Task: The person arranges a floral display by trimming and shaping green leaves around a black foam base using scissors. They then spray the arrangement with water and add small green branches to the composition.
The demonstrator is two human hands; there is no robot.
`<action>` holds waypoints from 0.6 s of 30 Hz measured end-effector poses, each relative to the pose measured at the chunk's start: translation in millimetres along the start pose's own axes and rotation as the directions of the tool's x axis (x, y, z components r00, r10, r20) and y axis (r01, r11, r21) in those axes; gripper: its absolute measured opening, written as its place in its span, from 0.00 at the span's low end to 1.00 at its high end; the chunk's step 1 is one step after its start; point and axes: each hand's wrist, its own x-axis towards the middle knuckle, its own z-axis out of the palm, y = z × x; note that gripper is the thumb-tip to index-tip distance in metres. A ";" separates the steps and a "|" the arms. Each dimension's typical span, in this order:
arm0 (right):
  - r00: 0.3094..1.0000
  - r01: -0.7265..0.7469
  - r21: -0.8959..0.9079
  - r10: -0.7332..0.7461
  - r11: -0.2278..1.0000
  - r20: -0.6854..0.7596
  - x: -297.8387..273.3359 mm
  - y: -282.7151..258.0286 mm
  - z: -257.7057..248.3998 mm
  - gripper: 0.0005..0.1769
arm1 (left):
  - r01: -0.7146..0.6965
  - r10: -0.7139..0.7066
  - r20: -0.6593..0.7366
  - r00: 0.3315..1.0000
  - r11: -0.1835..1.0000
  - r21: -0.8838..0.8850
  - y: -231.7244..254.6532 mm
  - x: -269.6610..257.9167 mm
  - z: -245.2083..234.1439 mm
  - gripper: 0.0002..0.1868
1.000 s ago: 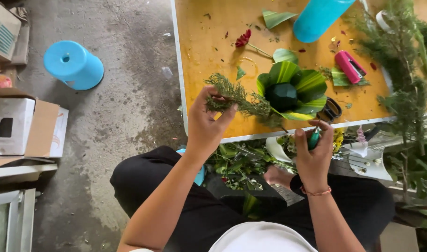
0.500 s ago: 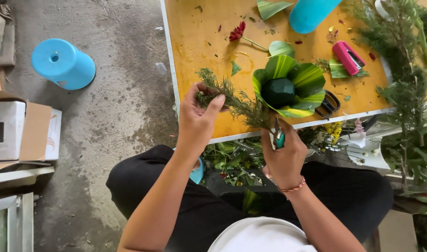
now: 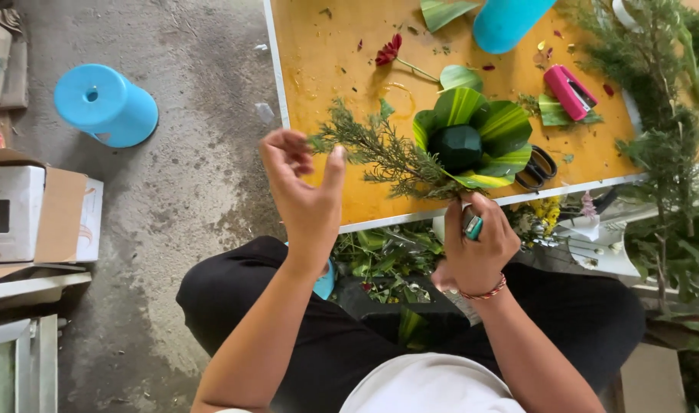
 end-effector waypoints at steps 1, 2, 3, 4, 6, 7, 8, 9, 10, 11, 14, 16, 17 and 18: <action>1.000 0.010 -0.003 -0.010 1.000 -0.005 1.7 -1.0 0.4 0.09 | 0.092 -0.090 0.027 0.996 0.992 -0.084 4.7 -1.6 -1.1 0.19; 1.000 0.019 -0.007 -0.020 1.000 -0.011 3.4 -1.9 1.1 0.08 | 0.184 -0.176 0.062 0.982 0.969 -0.165 9.0 -3.0 -2.3 0.14; 1.000 0.019 -0.006 -0.019 1.000 -0.009 1.8 -1.1 2.1 0.08 | 0.186 -0.178 0.062 0.982 0.969 -0.164 12.5 -2.5 -1.8 0.14; 1.000 0.010 -0.025 -0.010 1.000 -0.017 0.0 -0.3 3.3 0.07 | 0.262 -0.253 0.068 0.965 0.936 -0.235 15.7 -2.1 -1.5 0.17; 1.000 0.003 -0.042 -0.004 0.999 -0.021 -2.2 -0.6 3.2 0.06 | 0.337 -0.330 0.076 0.941 0.891 -0.304 19.9 -3.1 -1.2 0.20; 0.999 -0.003 -0.017 0.003 1.000 -0.033 -1.6 -2.3 3.4 0.06 | 0.362 -0.340 0.123 0.932 0.885 -0.293 21.3 -3.0 -1.8 0.32; 0.999 -0.009 0.007 0.009 1.000 -0.044 -0.9 -4.1 3.4 0.07 | 0.386 -0.351 0.169 0.921 0.879 -0.280 22.9 -3.0 -2.5 0.43; 0.999 -0.007 0.010 0.008 1.000 -0.043 -1.8 -4.4 5.1 0.07 | 0.384 -0.350 0.165 0.922 0.880 -0.280 23.8 -1.7 -4.0 0.43; 0.999 -0.013 0.026 0.014 1.000 -0.044 -2.7 -4.5 6.8 0.07 | 0.400 -0.352 0.205 0.913 0.871 -0.285 24.8 -0.4 -5.3 0.42; 0.999 -0.020 0.040 0.022 0.999 -0.044 -3.7 -4.9 8.2 0.06 | 0.417 -0.353 0.247 0.902 0.862 -0.289 25.8 1.0 -6.5 0.42; 0.999 -0.006 0.002 0.006 1.000 -0.043 -8.2 -3.4 17.4 0.06 | 0.445 -0.374 0.252 0.892 0.825 -0.349 20.3 0.5 -7.6 0.36; 0.999 -0.007 0.017 0.007 1.000 -0.031 -7.6 -3.8 22.6 0.05 | 0.432 -0.365 0.239 0.900 0.824 -0.366 11.2 3.4 -7.5 0.36; 1.000 -0.008 0.030 0.008 1.000 -0.022 -7.1 -4.2 25.9 0.05 | 0.416 -0.353 0.228 0.908 0.825 -0.382 6.8 5.2 -7.9 0.35; 1.000 -0.007 0.035 0.008 0.999 -0.021 -5.4 -3.7 27.6 0.05 | 0.415 -0.353 0.224 0.908 0.826 -0.381 8.9 5.7 -10.0 0.35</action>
